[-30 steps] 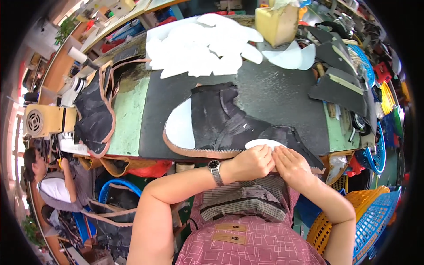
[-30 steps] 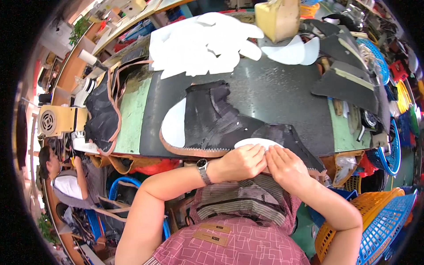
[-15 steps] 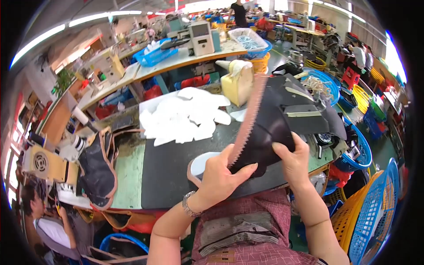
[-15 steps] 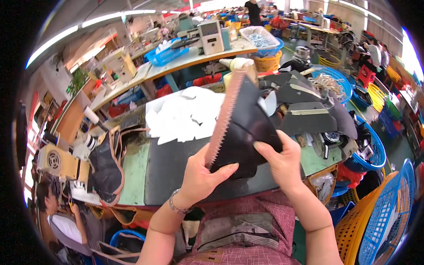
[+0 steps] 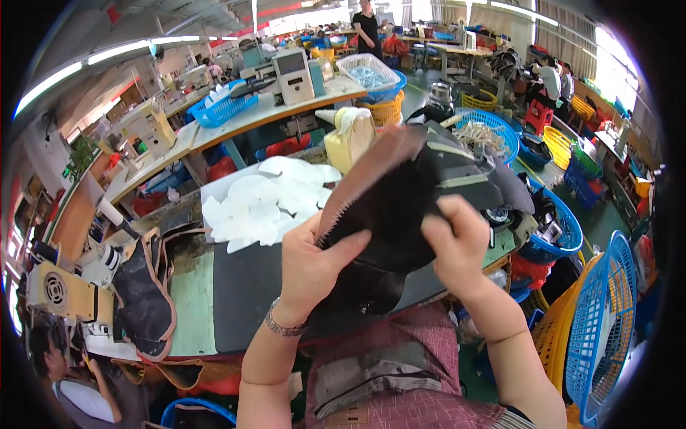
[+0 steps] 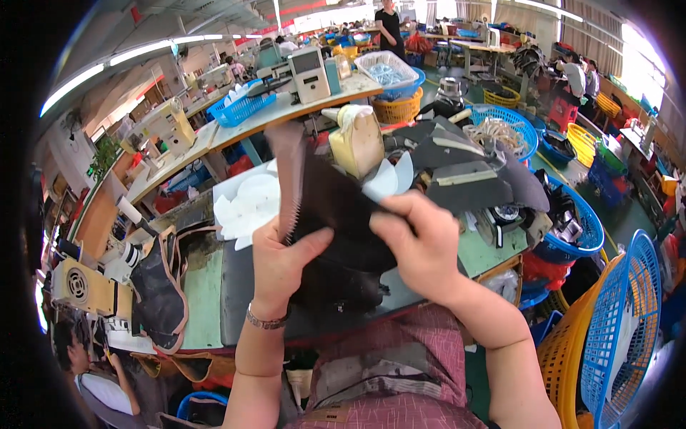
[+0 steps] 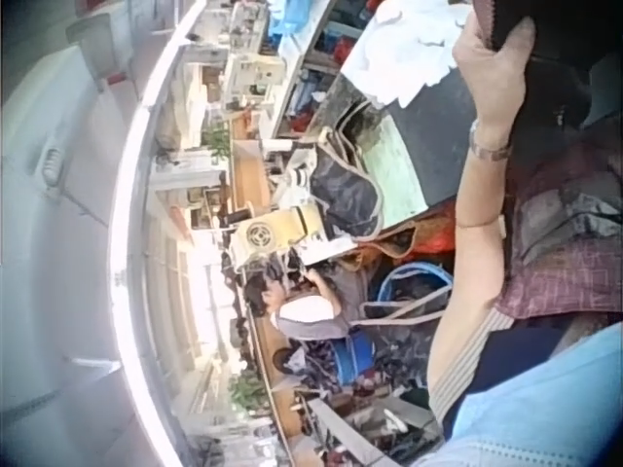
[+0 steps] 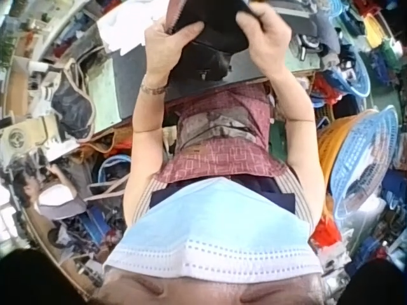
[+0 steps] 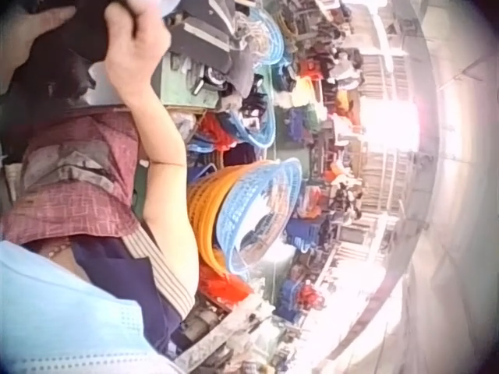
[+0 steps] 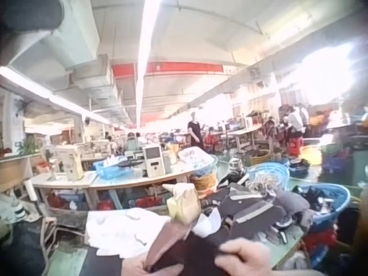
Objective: Assembling and aligning shoe upper components with lining and reinforcement materials.
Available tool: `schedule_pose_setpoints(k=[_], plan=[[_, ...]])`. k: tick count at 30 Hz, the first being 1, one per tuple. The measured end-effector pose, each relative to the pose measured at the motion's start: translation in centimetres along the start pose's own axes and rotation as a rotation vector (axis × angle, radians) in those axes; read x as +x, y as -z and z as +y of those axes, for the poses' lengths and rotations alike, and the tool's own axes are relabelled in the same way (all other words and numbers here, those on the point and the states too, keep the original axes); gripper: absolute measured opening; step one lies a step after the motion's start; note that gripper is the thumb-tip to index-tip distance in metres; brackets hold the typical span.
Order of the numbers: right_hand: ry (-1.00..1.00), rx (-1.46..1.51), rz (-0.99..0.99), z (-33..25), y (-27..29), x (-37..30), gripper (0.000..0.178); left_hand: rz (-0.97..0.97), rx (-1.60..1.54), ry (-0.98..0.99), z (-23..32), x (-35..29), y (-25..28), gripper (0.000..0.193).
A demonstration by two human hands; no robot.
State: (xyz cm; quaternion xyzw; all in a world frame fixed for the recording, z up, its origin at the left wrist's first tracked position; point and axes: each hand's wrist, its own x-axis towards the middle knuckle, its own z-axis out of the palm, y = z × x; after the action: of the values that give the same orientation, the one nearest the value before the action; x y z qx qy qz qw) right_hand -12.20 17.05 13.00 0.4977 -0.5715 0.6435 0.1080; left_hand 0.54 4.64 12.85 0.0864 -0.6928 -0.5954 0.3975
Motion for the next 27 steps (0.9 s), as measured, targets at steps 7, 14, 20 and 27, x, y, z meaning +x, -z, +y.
schedule_pose_setpoints(k=[7,14,20,27], plan=[[-0.216,0.436,0.114,3.3,-3.1,2.8,0.02,0.034,-0.427,-0.017,-1.2,0.2,-0.5,0.01],[0.016,0.116,0.052,1.6,-1.0,3.4,0.012,-0.074,-0.314,0.115,-0.8,-0.6,-0.6,0.032],[-0.115,0.09,-0.7,-0.2,1.9,6.0,0.028,-0.098,0.094,-0.002,-0.8,-0.6,-0.4,0.024],[0.607,-0.223,-0.626,0.1,1.5,3.7,0.038,-0.049,0.077,0.004,-2.7,1.4,0.5,0.015]])
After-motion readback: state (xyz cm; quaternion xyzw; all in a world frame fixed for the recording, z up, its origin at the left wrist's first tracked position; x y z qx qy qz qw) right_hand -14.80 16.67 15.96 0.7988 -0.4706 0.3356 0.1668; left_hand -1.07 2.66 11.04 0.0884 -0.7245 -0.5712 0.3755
